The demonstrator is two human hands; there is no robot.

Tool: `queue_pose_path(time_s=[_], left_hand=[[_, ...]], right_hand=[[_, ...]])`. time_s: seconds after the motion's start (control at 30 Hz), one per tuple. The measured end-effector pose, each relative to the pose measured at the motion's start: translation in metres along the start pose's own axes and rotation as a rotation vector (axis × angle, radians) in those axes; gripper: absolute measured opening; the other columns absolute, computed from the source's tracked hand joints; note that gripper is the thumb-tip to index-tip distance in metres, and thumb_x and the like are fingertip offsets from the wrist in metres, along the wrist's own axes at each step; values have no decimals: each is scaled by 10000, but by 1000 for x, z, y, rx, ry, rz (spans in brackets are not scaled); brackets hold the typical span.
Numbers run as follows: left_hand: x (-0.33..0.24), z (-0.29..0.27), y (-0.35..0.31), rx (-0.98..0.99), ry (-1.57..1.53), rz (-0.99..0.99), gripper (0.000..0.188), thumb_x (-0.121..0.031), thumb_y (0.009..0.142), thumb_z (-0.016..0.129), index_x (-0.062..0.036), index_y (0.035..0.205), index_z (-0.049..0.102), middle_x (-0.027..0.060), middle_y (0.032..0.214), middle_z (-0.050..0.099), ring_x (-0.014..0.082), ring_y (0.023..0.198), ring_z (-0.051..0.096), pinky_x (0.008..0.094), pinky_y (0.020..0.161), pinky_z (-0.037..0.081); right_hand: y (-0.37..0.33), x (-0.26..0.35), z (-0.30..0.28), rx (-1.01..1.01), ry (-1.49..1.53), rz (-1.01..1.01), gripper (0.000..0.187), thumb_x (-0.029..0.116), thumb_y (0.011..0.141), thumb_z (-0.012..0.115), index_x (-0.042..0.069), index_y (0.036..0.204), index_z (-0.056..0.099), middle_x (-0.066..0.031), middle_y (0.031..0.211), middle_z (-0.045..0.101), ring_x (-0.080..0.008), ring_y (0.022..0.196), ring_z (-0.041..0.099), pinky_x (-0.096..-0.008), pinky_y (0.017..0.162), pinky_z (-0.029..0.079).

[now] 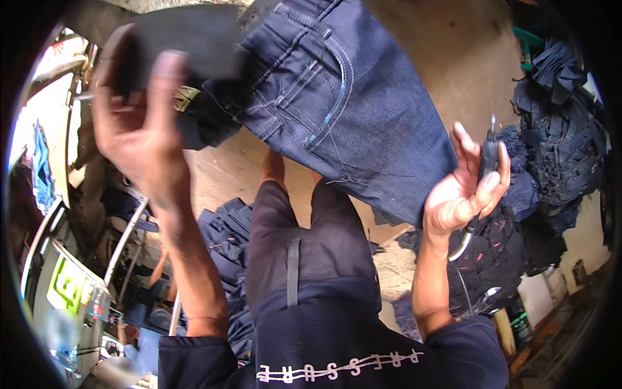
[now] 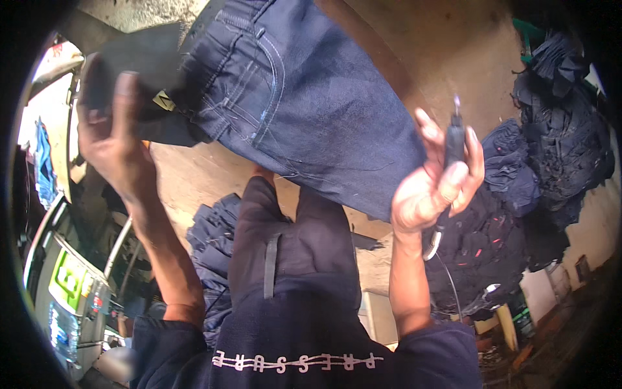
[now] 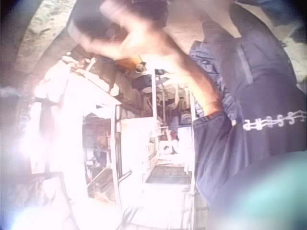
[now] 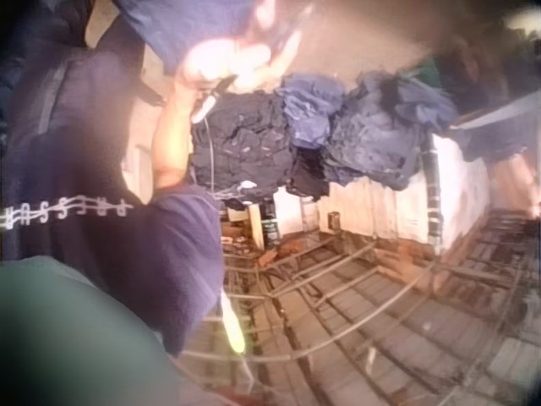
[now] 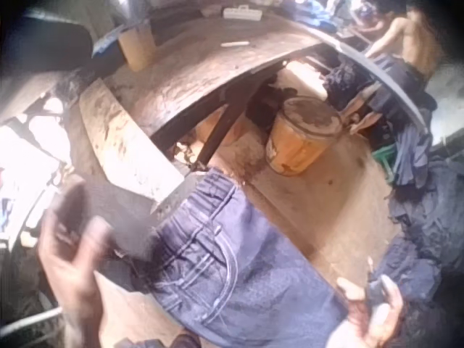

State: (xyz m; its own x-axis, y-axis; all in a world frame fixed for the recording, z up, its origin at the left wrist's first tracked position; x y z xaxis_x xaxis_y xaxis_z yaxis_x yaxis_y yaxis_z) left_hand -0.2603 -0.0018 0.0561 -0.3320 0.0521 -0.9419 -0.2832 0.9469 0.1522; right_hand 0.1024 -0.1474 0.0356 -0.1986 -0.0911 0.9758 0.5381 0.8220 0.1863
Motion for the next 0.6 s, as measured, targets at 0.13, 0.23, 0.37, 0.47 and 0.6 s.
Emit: queue_pose_path(time_s=[0.13,0.23,0.37,0.47,0.6], left_hand=[[40,-36,142,-52,11,115,616,-174,944,926,60,1437,639,184,1314,735,224,1089,768,315,989,606],[72,-28,230,-9,257,500,617,-236,911,957,47,1387,686,148,1309,747,255,1151,710,372,1068,546],[108,-26,278,-3,617,317,866,-517,872,923,-30,1521,620,386,1567,383,474,1492,363,528,1252,322],[73,-17,232,-138,780,210,1019,-564,886,898,-5,1623,470,453,1723,83,563,1608,166,612,1326,194],[-7,15,71,259,351,322,692,-460,968,848,76,1354,644,281,1317,652,457,1304,577,558,1162,440]], right_hand=[[-21,2,-11,89,-254,-187,546,410,1222,408,-59,1371,644,-261,1185,758,-422,1210,728,-571,1135,549],[-17,-8,-21,96,-529,-33,589,458,1212,427,-55,1275,708,-233,1201,777,-386,1220,735,-506,1108,546],[-13,10,-18,45,-335,-121,369,367,1131,666,28,1189,798,-184,1213,793,-296,1098,752,-397,992,567],[-26,27,-15,26,-496,-148,340,285,972,862,46,1202,786,-207,1263,778,-363,1182,741,-455,1050,558],[-65,47,-16,68,-672,-180,592,282,758,1013,83,1244,740,-225,1352,754,-408,1316,691,-514,1112,531]])
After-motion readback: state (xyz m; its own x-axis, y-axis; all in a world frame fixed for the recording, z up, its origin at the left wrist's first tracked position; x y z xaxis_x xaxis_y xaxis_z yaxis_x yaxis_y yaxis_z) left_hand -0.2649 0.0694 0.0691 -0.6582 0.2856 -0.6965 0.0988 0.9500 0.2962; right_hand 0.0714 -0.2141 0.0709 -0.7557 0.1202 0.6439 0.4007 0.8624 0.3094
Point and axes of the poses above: each hand's wrist, its own y-axis towards the middle knuckle, its own z-axis out of the palm, x = y × z, the point moved 5 cm from there along y, towards the middle knuckle
